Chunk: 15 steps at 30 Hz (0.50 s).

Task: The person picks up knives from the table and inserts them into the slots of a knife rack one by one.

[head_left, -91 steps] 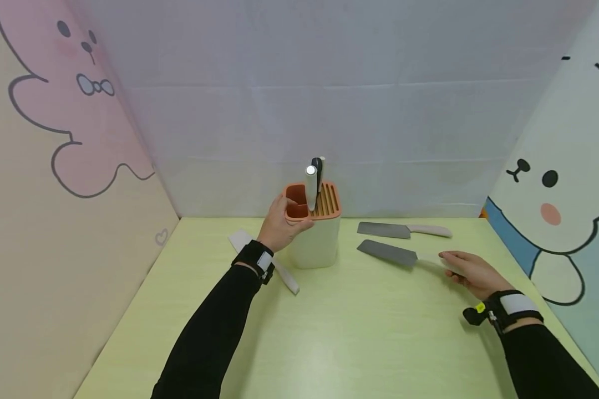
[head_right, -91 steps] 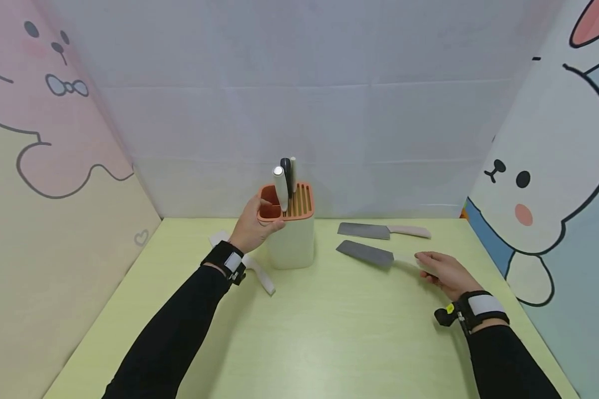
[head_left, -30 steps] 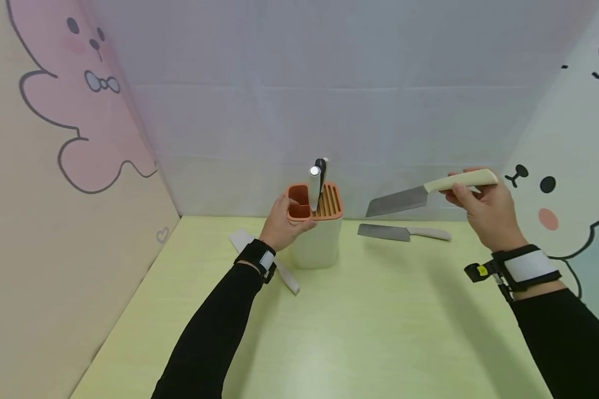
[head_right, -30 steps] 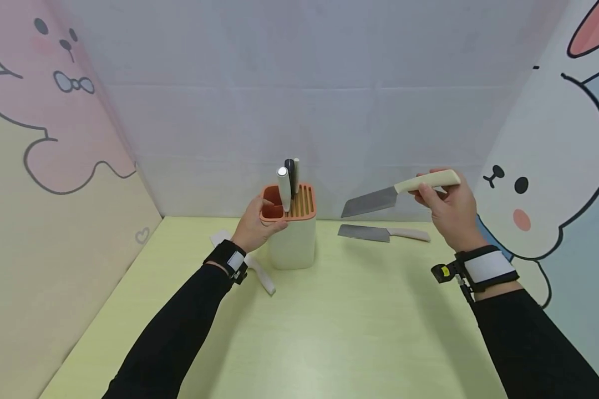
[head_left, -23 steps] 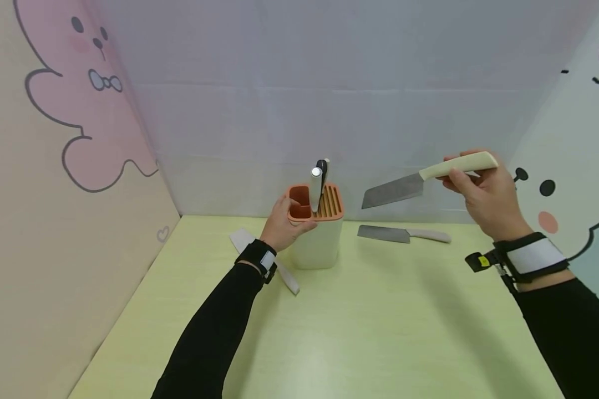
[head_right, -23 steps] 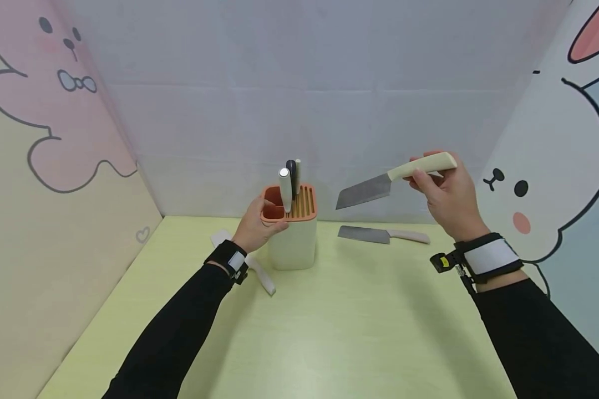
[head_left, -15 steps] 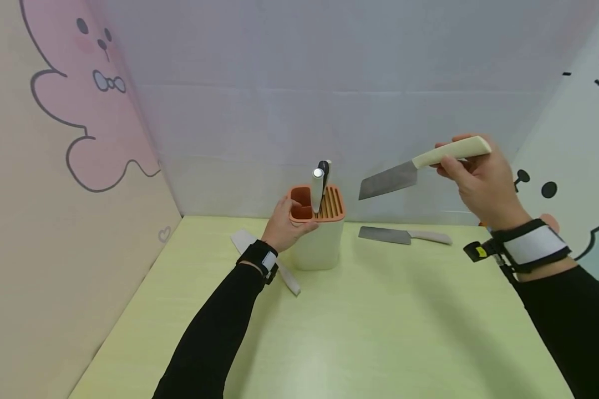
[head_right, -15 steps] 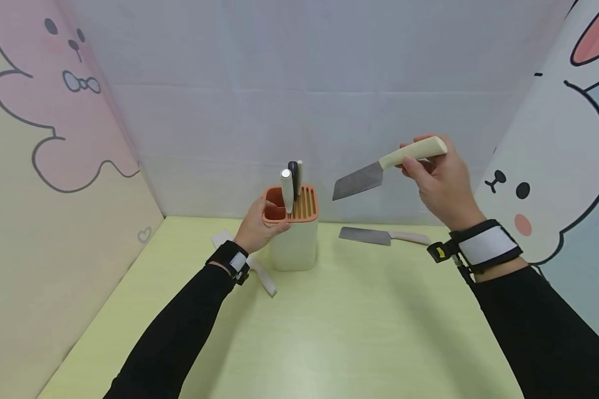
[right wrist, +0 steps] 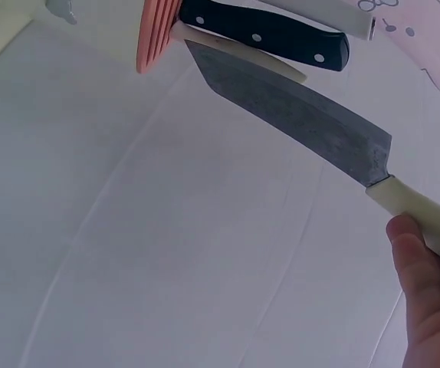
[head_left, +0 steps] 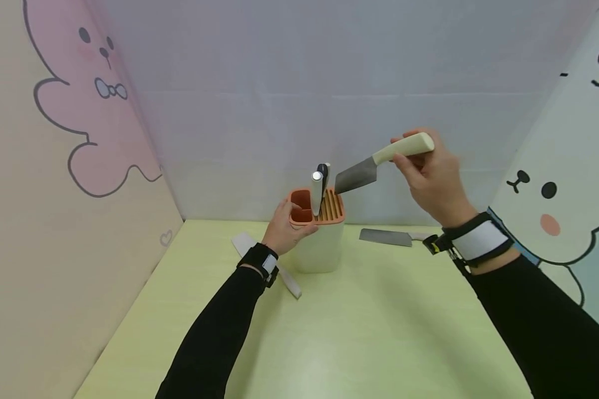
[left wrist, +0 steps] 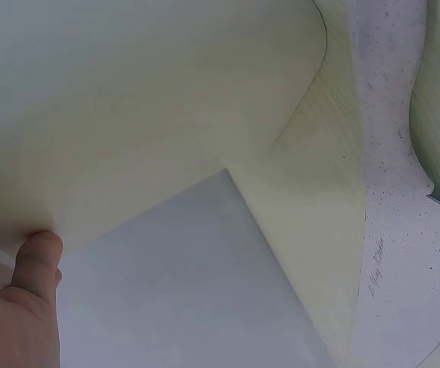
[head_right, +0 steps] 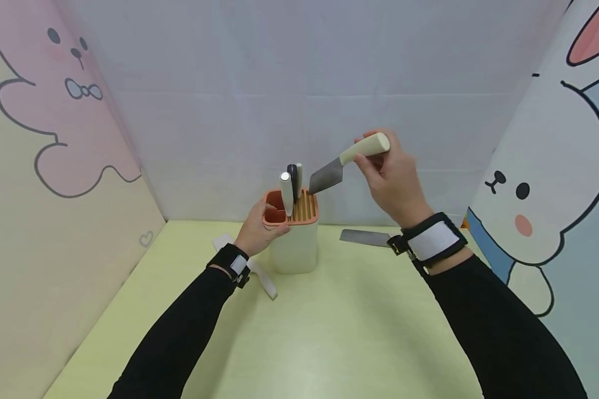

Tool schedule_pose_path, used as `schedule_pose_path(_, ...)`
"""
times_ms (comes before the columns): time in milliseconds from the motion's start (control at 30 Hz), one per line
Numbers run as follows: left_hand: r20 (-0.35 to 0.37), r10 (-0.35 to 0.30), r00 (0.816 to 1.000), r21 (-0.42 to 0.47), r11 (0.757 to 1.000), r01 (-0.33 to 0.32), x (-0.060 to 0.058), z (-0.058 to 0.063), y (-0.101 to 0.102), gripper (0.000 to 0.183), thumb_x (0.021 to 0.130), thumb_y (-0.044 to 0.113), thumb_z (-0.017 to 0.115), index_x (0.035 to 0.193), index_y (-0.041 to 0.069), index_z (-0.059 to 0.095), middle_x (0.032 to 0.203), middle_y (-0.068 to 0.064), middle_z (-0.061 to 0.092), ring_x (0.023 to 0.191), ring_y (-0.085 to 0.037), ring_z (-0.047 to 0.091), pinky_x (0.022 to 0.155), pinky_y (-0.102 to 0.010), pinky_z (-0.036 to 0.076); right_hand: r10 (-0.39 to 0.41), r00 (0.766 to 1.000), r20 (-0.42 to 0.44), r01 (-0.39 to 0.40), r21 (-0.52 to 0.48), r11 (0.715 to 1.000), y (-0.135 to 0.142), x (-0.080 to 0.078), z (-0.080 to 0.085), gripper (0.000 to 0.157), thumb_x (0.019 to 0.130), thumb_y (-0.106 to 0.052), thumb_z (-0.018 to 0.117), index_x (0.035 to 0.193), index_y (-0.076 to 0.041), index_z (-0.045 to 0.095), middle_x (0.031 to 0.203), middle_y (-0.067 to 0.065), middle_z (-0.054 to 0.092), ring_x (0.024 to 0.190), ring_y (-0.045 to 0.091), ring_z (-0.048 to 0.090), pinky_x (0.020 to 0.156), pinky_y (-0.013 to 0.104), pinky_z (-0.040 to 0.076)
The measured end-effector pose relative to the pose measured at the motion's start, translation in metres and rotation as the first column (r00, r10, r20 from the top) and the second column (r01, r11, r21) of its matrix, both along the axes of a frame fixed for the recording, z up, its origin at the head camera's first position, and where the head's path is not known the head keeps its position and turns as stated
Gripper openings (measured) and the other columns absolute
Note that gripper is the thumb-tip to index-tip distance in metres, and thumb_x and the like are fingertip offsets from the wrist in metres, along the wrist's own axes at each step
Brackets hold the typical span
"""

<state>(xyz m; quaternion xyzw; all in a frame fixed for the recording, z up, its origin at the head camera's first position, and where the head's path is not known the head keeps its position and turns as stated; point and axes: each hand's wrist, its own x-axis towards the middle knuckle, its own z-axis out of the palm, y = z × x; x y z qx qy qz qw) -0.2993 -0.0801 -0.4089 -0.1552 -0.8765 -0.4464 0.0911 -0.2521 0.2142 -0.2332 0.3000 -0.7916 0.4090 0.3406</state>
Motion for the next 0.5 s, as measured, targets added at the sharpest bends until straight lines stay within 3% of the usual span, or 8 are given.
schedule_pose_path(167,-0.018,-0.004,1.0,0.005,1.0,0.004,0.002,0.0,0.001,0.063,0.072,0.06,0.065,0.112,0.014,0.047,0.133,-0.006,0.038,0.111,-0.019,0.043,0.087,-0.037,0.047,-0.004,1.0,-0.007,0.004,0.009,1.0,-0.014,0.001,0.0,0.038,0.087,-0.007,0.062,0.119,0.006,0.046,0.115,0.015,0.064,0.099,0.02,0.062,0.082,0.016,0.048)
schedule_pose_path(300,-0.019,-0.001,1.0,-0.004,1.0,0.001,0.004,0.001,0.002,0.064,0.072,0.06,0.065,0.113,0.014,0.046,0.134,-0.006,0.038,0.113,-0.019,0.043,0.088,-0.038,0.047,-0.006,1.0,-0.026,0.007,0.022,1.0,-0.027,0.013,0.007,0.034,0.086,-0.001,0.061,0.116,0.009,0.046,0.112,0.021,0.064,0.095,0.026,0.063,0.078,0.011,0.046)
schedule_pose_path(400,-0.013,0.009,1.0,-0.012,1.0,-0.009,0.004,0.001,0.002,0.066,0.072,0.061,0.064,0.114,0.014,0.046,0.135,-0.006,0.037,0.114,-0.019,0.042,0.089,-0.038,0.046,-0.013,0.998,-0.059,0.016,0.053,0.998,-0.034,0.021,0.01,0.032,0.085,0.002,0.061,0.113,0.011,0.047,0.109,0.023,0.064,0.09,0.026,0.064,0.075,0.009,0.043)
schedule_pose_path(500,-0.016,0.005,1.0,-0.01,1.0,-0.006,0.003,0.001,0.002,0.066,0.072,0.061,0.064,0.114,0.014,0.046,0.136,-0.006,0.037,0.113,-0.019,0.043,0.088,-0.037,0.046,-0.032,0.996,-0.082,0.039,0.087,0.995,-0.035,0.015,0.003,0.033,0.086,-0.001,0.062,0.114,0.009,0.048,0.11,0.021,0.064,0.09,0.025,0.065,0.075,0.009,0.044)
